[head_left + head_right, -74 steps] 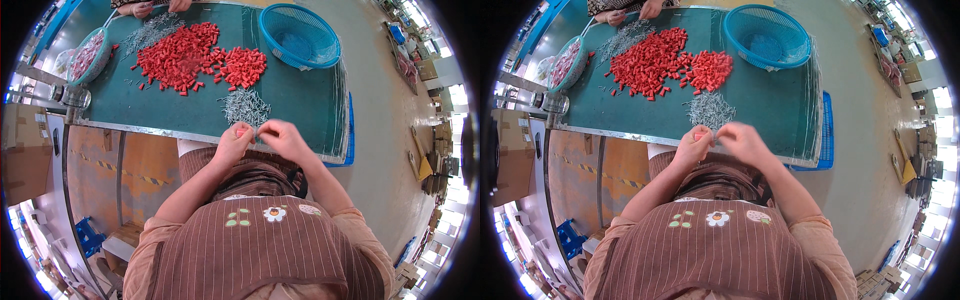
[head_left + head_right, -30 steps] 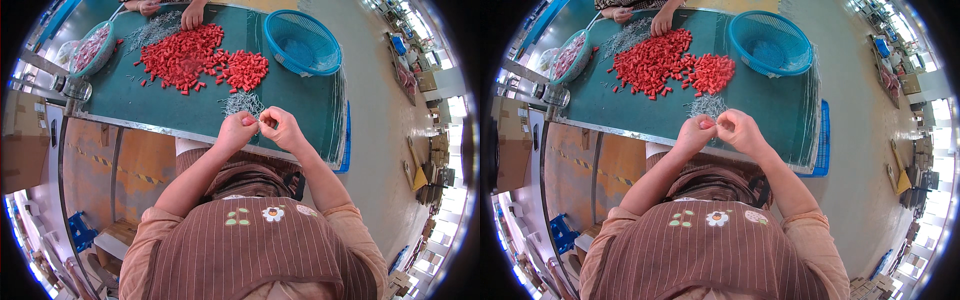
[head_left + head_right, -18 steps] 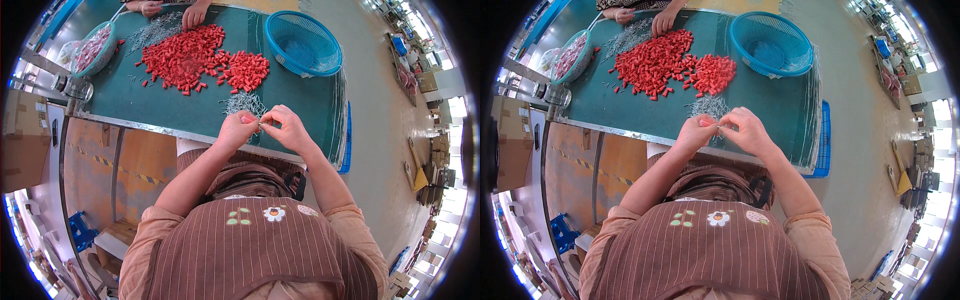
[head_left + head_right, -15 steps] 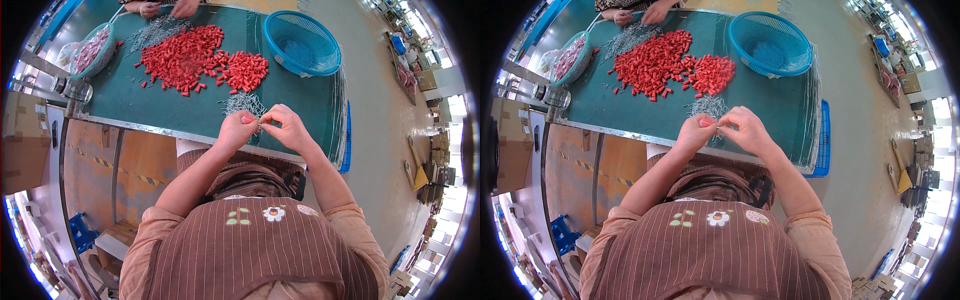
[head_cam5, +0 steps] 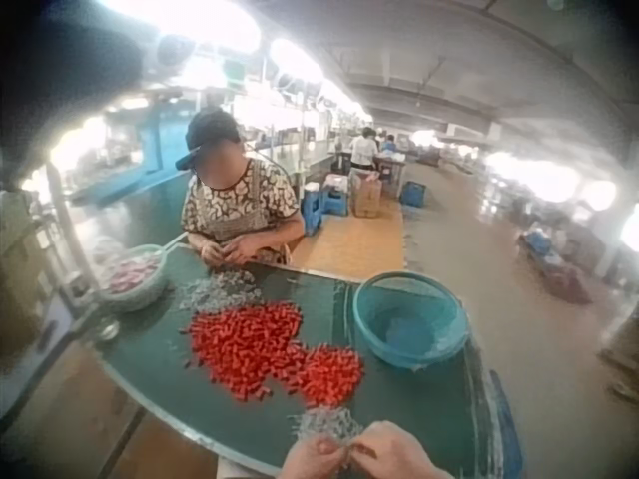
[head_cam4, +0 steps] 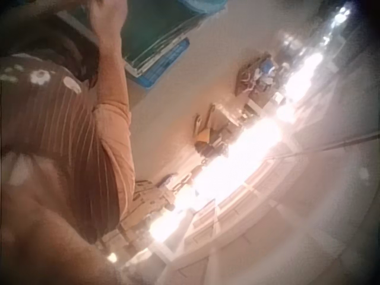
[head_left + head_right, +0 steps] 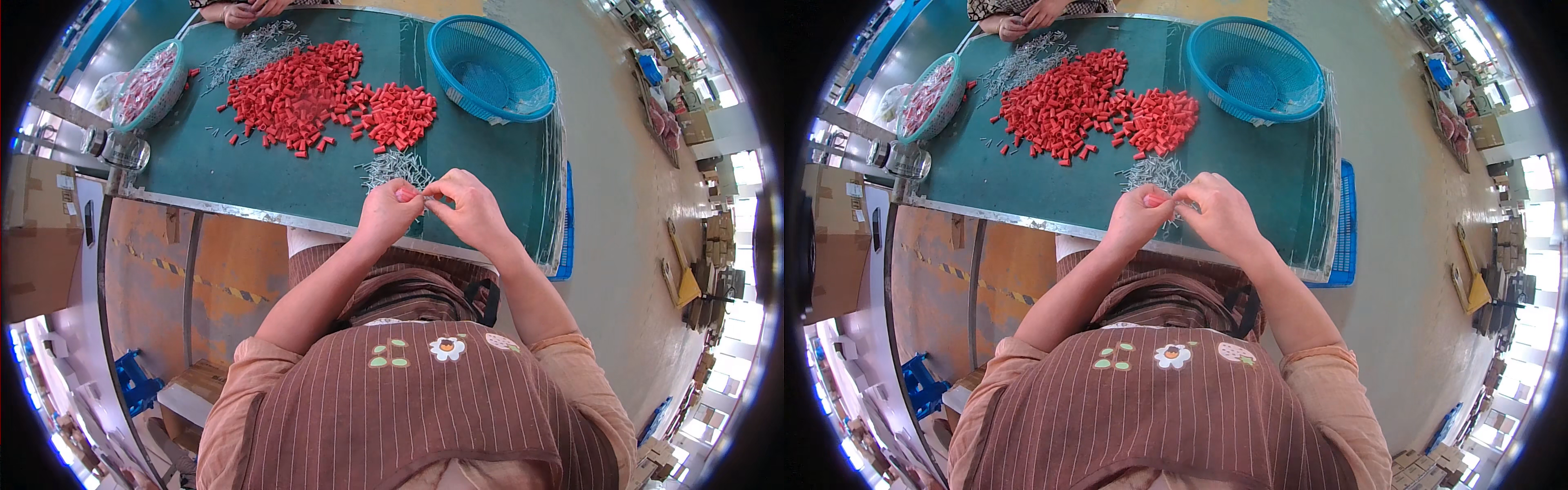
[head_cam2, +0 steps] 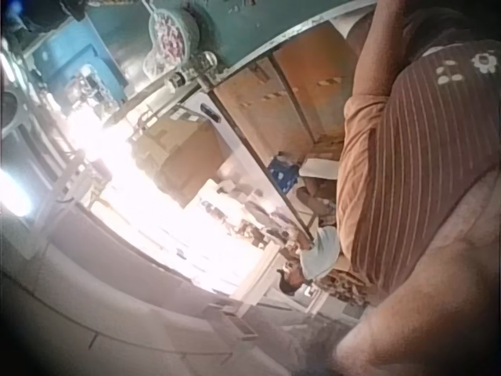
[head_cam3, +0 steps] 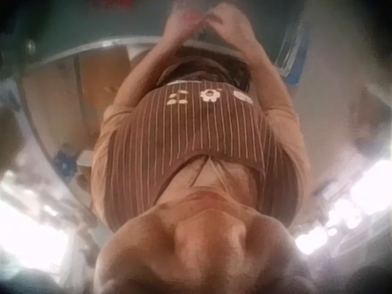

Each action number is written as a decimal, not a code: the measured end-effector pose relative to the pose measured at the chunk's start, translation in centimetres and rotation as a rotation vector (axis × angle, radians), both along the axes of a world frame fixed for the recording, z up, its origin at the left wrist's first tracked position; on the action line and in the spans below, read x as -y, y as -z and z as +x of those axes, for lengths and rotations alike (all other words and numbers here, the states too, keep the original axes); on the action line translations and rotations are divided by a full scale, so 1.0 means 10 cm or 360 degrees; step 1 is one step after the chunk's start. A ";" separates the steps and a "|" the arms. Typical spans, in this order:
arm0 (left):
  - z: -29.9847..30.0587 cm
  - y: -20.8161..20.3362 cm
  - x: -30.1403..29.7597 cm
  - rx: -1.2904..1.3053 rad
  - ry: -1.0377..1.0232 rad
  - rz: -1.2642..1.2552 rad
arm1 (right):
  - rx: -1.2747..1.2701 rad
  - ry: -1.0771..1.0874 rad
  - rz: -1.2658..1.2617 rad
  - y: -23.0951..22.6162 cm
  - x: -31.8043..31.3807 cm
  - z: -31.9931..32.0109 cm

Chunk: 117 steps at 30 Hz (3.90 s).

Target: The person packages hardware by hand, placing a red plastic anchor and a metal screw into a small plastic bag. They repeat this process multiple times, setting each filled bag aside on the table.

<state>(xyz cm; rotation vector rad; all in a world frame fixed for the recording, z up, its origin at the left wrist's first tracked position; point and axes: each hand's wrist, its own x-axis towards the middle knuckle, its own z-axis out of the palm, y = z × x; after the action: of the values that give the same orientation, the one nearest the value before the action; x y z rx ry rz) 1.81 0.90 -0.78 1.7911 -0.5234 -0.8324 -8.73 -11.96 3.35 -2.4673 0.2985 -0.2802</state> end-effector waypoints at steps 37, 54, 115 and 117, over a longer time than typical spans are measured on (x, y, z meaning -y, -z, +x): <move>0.19 0.58 -0.31 0.0124 -0.0266 -0.0027 | 0.0098 0.0386 -0.0313 1.08 0.52 1.12; 0.34 0.58 -0.18 -0.0080 -0.0283 -0.0129 | 0.0110 0.0374 -0.0043 0.89 0.77 0.90; -0.02 -0.28 -0.14 -0.0088 0.0119 -0.0285 | 0.0114 0.0161 0.1422 0.08 -0.03 -0.10; -0.03 -0.32 -0.16 -0.0055 0.0125 -0.0250 | 0.0183 0.0171 0.1526 0.10 -0.05 -0.11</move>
<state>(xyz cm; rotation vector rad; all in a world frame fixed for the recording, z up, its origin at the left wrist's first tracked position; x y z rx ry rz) 1.55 2.48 2.40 1.6186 -0.6227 -0.8509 -9.86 -11.45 2.37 -1.4893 0.3995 -0.2436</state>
